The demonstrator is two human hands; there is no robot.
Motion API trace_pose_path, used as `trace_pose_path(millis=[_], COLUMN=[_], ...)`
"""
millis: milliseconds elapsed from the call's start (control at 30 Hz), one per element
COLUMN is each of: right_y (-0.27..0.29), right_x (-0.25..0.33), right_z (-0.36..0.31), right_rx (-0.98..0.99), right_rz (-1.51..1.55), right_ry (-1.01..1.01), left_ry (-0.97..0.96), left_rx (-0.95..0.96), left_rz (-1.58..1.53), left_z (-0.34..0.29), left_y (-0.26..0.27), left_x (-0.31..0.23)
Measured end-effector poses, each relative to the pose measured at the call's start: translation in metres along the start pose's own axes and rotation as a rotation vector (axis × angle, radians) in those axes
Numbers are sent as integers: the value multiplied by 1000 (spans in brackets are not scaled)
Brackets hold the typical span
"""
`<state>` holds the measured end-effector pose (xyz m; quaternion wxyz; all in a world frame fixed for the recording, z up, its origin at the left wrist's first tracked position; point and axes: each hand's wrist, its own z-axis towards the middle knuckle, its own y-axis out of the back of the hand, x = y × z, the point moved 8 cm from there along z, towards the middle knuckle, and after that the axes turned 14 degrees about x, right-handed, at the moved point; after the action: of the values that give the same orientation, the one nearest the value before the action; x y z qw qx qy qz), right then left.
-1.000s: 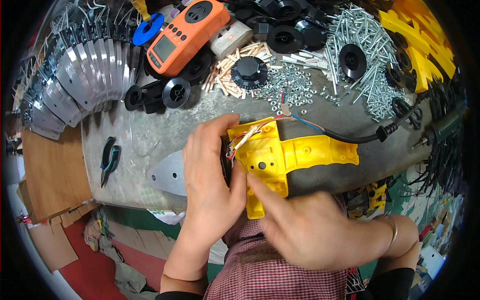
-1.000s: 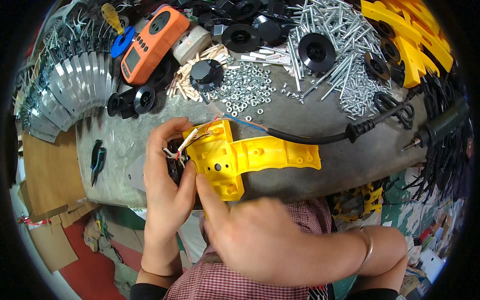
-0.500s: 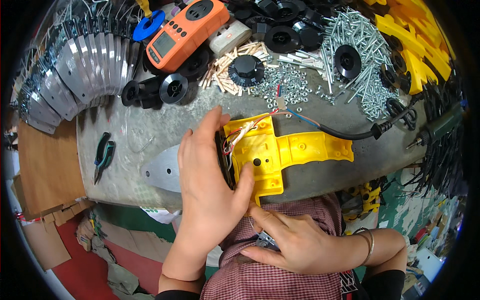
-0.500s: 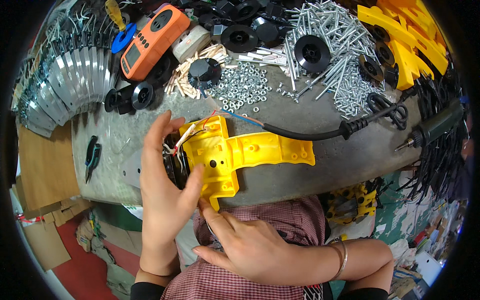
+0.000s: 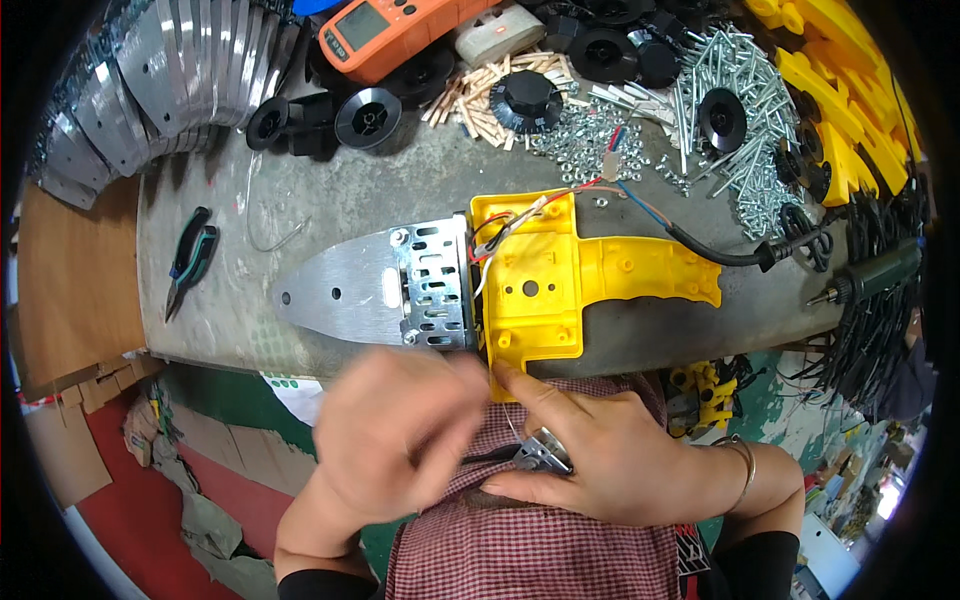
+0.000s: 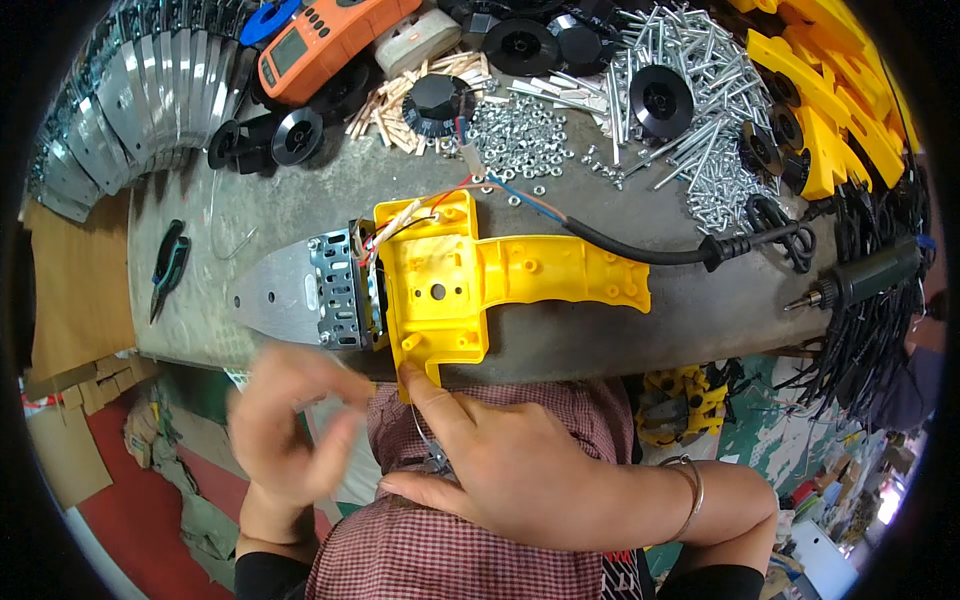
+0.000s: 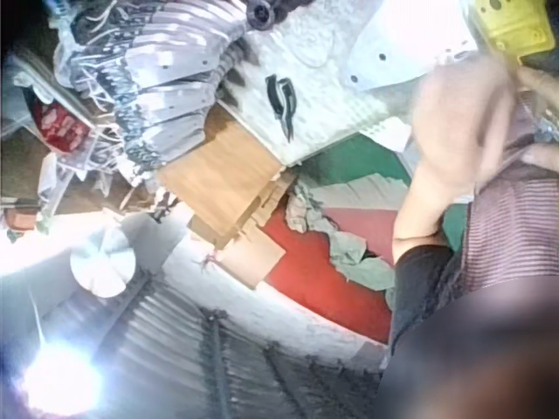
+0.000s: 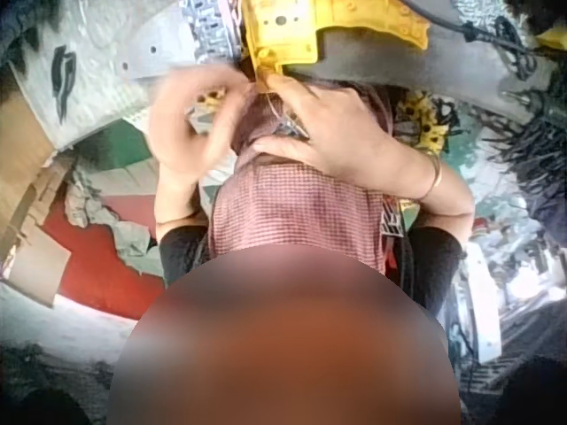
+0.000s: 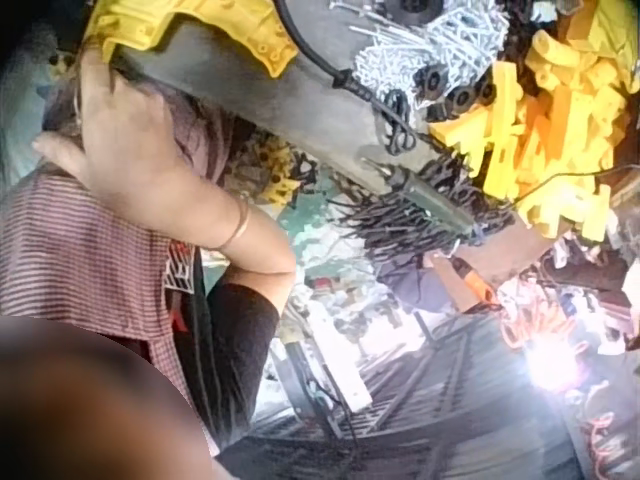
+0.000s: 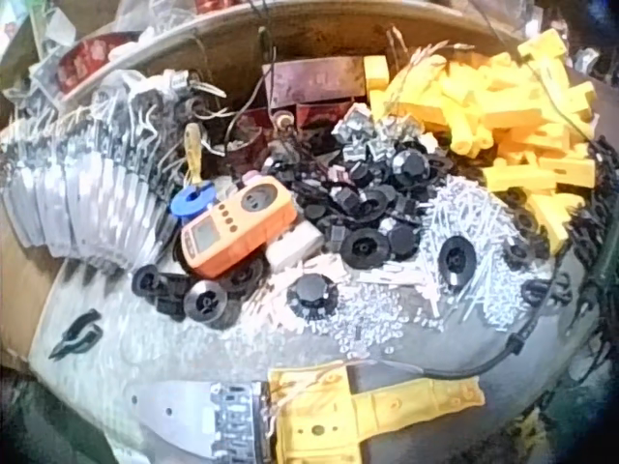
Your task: Soldering wires and assembling internal components of a yellow plastic electronic device housing.
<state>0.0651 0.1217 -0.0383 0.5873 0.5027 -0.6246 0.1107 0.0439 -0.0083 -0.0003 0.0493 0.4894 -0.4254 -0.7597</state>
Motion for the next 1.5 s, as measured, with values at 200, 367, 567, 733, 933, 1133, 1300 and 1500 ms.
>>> trace_pose_path(millis=[200,367,567,733,933,1133,1300,1500], right_y=[2,21,47,74,72,70,74,78], right_x=[1,10,7,6,2,4,13,16], right_z=[1,-15,-32,-11,5,12,20,19], right_rx=[-13,-66,-299,-379,-284,-172,-118,-86], right_rz=[33,54,38,80,-170,-208,-101,-157], right_ry=[45,62,-6,54,-125,-186,-22,27], left_ry=[-212,-230,-224,-192,-112,-120,-125,-106], left_rx=[11,-81,-75,-152,-251,-263,-269,-273], left_rz=[245,268,238,221,155,138,133,118], left_z=[-19,-17,-4,2,2,1,-1,-1], left_y=[-35,-32,-35,-40,-41,-41,-42,-40], left_x=[-13,-11,-7,-2,3,4,7,6])
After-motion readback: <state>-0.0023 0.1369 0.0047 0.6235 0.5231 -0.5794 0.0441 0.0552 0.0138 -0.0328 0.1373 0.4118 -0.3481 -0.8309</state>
